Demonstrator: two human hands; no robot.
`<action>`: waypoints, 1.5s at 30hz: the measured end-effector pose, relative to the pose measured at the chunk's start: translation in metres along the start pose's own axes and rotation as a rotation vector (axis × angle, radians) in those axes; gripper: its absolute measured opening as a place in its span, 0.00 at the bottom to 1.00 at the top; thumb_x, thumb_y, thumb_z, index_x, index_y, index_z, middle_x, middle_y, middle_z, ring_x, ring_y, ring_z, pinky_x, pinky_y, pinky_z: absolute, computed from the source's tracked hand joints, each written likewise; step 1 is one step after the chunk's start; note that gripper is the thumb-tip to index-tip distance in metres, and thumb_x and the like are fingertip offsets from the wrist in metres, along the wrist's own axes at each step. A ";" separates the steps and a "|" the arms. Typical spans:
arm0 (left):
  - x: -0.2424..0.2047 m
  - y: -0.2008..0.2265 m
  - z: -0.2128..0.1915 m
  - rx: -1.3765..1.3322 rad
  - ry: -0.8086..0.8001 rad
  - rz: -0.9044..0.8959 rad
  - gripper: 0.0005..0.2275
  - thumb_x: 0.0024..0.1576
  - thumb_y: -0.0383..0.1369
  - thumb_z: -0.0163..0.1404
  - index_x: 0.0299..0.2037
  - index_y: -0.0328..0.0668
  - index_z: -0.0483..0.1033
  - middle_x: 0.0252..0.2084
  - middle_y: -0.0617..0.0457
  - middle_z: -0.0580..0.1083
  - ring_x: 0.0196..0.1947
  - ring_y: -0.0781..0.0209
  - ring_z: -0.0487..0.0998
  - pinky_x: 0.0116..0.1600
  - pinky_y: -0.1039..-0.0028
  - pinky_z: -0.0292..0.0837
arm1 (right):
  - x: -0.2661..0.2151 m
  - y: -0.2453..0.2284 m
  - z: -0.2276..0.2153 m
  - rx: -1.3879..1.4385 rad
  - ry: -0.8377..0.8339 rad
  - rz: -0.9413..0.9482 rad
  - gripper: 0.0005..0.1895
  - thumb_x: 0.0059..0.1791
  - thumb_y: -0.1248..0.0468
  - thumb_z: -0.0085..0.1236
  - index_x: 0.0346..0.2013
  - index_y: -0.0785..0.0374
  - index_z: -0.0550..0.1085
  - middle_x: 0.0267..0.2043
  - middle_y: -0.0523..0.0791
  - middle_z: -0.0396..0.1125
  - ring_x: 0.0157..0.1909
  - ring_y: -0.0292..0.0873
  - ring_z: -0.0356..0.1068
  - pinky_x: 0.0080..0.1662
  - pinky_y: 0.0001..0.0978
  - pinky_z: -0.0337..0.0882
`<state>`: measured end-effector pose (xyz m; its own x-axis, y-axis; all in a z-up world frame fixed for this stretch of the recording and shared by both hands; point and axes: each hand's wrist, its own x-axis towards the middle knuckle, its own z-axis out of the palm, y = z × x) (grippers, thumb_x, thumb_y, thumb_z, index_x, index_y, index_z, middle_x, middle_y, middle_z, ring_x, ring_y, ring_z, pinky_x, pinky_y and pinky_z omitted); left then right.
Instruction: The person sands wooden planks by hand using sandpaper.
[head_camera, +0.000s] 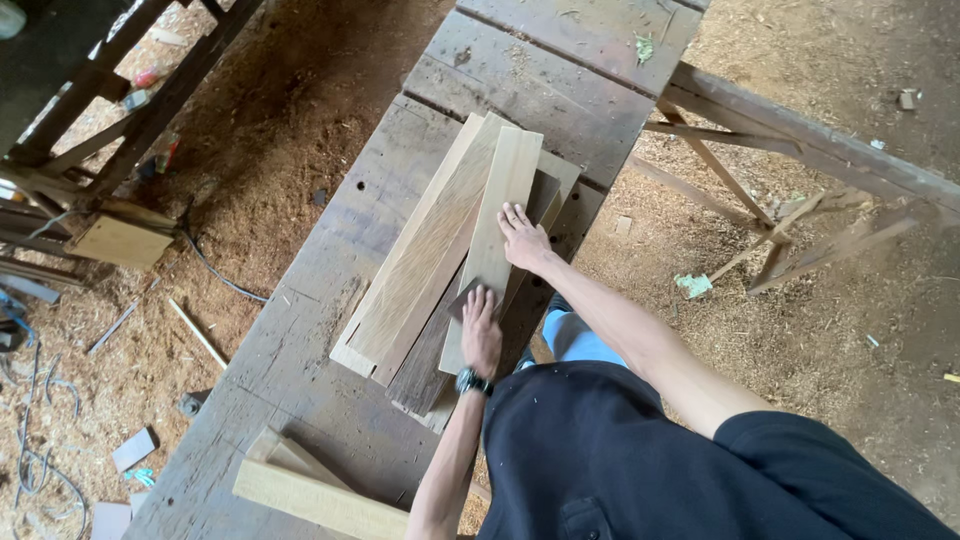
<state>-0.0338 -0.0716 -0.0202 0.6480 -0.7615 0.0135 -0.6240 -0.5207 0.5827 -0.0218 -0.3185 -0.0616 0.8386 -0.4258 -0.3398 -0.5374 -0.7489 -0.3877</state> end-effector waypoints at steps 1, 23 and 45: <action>0.014 0.001 0.002 -0.010 0.011 -0.018 0.24 0.57 0.20 0.41 0.66 0.36 0.68 0.73 0.43 0.61 0.75 0.46 0.57 0.76 0.57 0.48 | 0.002 0.001 -0.001 0.014 -0.016 0.011 0.36 0.53 0.60 0.41 0.76 0.56 0.48 0.82 0.43 0.31 0.81 0.47 0.32 0.69 0.62 0.54; -0.075 -0.034 -0.035 0.022 0.057 -0.333 0.21 0.64 0.29 0.39 0.68 0.47 0.65 0.74 0.49 0.60 0.75 0.44 0.53 0.76 0.53 0.45 | -0.003 -0.004 0.001 0.004 -0.036 0.020 0.38 0.53 0.61 0.40 0.77 0.59 0.43 0.83 0.45 0.27 0.82 0.48 0.28 0.70 0.64 0.52; -0.036 -0.035 -0.026 -0.021 0.059 -0.230 0.20 0.65 0.28 0.37 0.68 0.43 0.66 0.74 0.47 0.60 0.75 0.49 0.56 0.76 0.59 0.47 | 0.000 -0.009 -0.001 0.001 -0.053 0.013 0.39 0.53 0.62 0.41 0.76 0.64 0.42 0.82 0.47 0.26 0.82 0.50 0.27 0.69 0.63 0.52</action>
<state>-0.0242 -0.0158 -0.0202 0.7967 -0.5998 -0.0746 -0.4484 -0.6693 0.5924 -0.0169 -0.3119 -0.0569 0.8259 -0.4079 -0.3893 -0.5479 -0.7434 -0.3835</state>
